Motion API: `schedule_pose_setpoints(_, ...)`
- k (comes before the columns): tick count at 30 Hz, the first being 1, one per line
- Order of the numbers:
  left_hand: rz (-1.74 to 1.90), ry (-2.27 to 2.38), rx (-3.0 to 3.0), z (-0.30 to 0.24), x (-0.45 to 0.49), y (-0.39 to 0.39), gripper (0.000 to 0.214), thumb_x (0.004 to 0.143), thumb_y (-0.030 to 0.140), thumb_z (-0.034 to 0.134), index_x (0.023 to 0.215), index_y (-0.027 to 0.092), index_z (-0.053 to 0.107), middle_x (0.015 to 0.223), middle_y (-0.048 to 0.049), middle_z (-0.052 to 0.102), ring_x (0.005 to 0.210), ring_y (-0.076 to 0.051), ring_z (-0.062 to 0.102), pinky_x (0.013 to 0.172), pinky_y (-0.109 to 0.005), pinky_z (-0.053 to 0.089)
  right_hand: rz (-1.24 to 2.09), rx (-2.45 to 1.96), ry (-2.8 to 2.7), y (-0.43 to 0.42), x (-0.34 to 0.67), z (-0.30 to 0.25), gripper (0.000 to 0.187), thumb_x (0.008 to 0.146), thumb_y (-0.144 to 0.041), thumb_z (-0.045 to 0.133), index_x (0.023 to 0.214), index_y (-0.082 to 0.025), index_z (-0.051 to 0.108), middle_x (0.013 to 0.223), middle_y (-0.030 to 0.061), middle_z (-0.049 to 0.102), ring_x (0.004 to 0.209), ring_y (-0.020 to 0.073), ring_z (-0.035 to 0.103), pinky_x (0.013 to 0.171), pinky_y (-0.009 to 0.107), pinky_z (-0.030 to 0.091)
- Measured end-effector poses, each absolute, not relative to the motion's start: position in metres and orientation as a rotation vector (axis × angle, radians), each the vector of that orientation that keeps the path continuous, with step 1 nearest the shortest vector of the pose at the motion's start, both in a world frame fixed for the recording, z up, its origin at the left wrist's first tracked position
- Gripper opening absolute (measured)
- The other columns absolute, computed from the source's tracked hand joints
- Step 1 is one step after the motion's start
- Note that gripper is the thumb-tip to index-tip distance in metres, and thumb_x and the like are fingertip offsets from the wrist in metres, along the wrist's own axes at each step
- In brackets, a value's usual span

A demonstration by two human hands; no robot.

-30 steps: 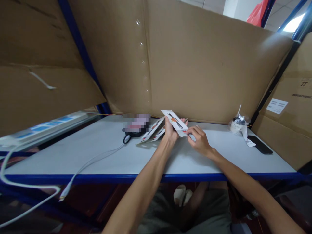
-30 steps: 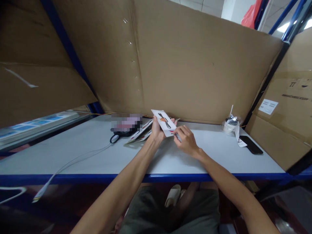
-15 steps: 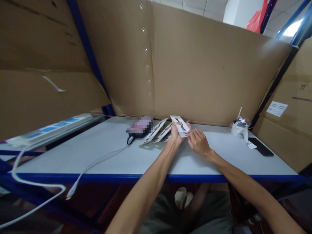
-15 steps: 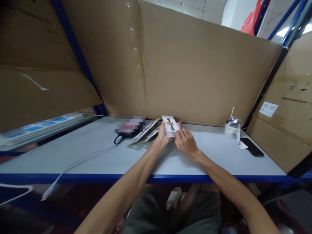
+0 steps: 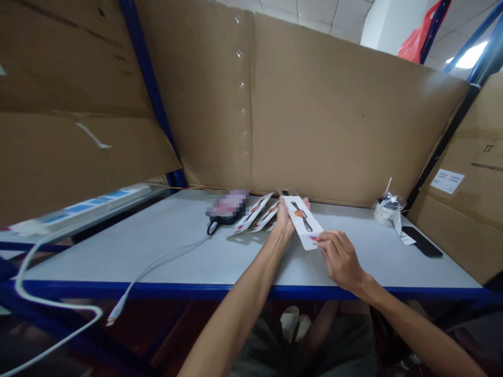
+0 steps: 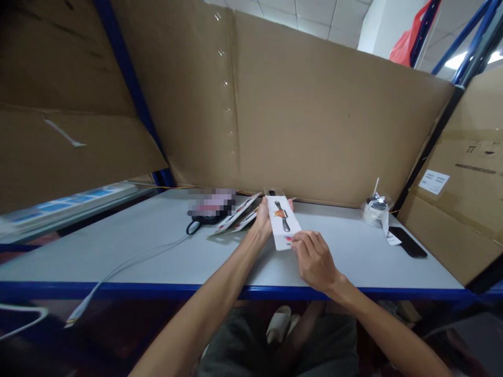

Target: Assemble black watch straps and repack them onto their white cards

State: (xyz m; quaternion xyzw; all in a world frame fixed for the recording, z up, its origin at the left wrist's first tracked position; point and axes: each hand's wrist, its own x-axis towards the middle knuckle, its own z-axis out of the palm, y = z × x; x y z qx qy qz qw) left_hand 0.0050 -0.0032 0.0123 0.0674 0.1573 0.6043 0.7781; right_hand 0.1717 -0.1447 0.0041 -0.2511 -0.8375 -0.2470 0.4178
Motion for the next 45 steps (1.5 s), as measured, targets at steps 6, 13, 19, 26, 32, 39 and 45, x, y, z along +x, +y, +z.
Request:
schedule_pose_setpoints(6,1.251,0.292,0.256,0.012,0.022,-0.012,0.071,0.1,0.071,0.035,0.104,0.009,0.07,0.07,-0.013,0.07,0.056,-0.023,0.065,0.054,-0.034,0.056,-0.588,-0.655,-2.141,-0.196,0.195,0.004,0.024,0.097,0.002,0.05,0.106,-0.017,0.061,0.1,0.0113,0.071,0.101,0.0248,0.066,0.085,0.04,0.059)
schedule_pose_setpoints(13,1.254,0.387,0.146,0.01,0.023,-0.014,0.065,0.101,0.071,0.032,0.096,0.015,0.065,0.075,-0.0131,0.07,0.062,-0.022,0.067,0.057,-0.034,0.057,-0.502,-0.64,-2.196,-0.235,0.218,0.002,0.022,0.096,0.002,0.052,0.107,-0.013,0.063,0.099,0.0129,0.073,0.101,0.0237,0.07,0.085,0.037,0.062)
schedule_pose_setpoints(19,1.335,0.432,0.113,0.012,0.013,-0.005,0.054,0.104,0.065,0.027,0.083,0.022,0.052,0.085,-0.0123,0.07,0.08,-0.024,0.072,0.069,-0.037,0.061,-0.434,-0.818,-2.054,-0.306,0.267,0.012,0.022,0.098,-0.014,0.059,0.113,-0.027,0.067,0.104,0.0095,0.079,0.103,0.0255,0.076,0.083,0.041,0.065)
schedule_pose_setpoints(26,1.248,0.428,0.187,0.013,0.018,-0.007,0.047,0.103,0.062,0.037,0.089,0.02,0.054,0.101,-0.017,0.07,0.096,-0.028,0.074,0.079,-0.044,0.063,-0.668,-1.13,-1.405,-0.295,0.32,0.029,0.005,0.097,-0.029,0.068,0.094,-0.027,0.064,0.089,0.0059,0.078,0.082,0.0257,0.077,0.068,0.039,0.058)
schedule_pose_setpoints(32,1.155,0.488,0.217,0.013,0.024,-0.011,0.043,0.106,0.053,0.034,0.096,0.018,0.055,0.106,-0.0197,0.068,0.1,-0.029,0.074,0.08,-0.047,0.065,-0.693,-1.27,-1.945,-0.222,0.332,-0.006,0.017,0.102,-0.014,0.051,0.097,-0.022,0.065,0.101,0.0079,0.079,0.092,0.0221,0.076,0.077,0.033,0.057)
schedule_pose_setpoints(39,1.105,0.511,0.3,0.008,0.025,-0.012,0.046,0.106,0.053,0.031,0.097,0.016,0.057,0.107,-0.0217,0.069,0.099,-0.03,0.076,0.077,-0.045,0.066,-0.13,-1.554,-2.346,-0.144,0.297,0.01,0.006,0.087,-0.016,0.071,0.091,-0.019,0.073,0.091,0.0092,0.078,0.084,0.0239,0.073,0.074,0.03,0.051)
schedule_pose_setpoints(45,1.137,0.596,0.333,0.008,0.03,-0.012,0.045,0.108,0.049,0.028,0.098,0.017,0.058,0.095,-0.015,0.07,0.086,-0.026,0.077,0.076,-0.045,0.065,0.582,-1.146,-1.847,-0.053,0.203,0.037,0.013,0.095,-0.017,0.061,0.1,-0.019,0.072,0.089,0.0028,0.076,0.067,0.0144,0.067,0.063,0.025,0.051)
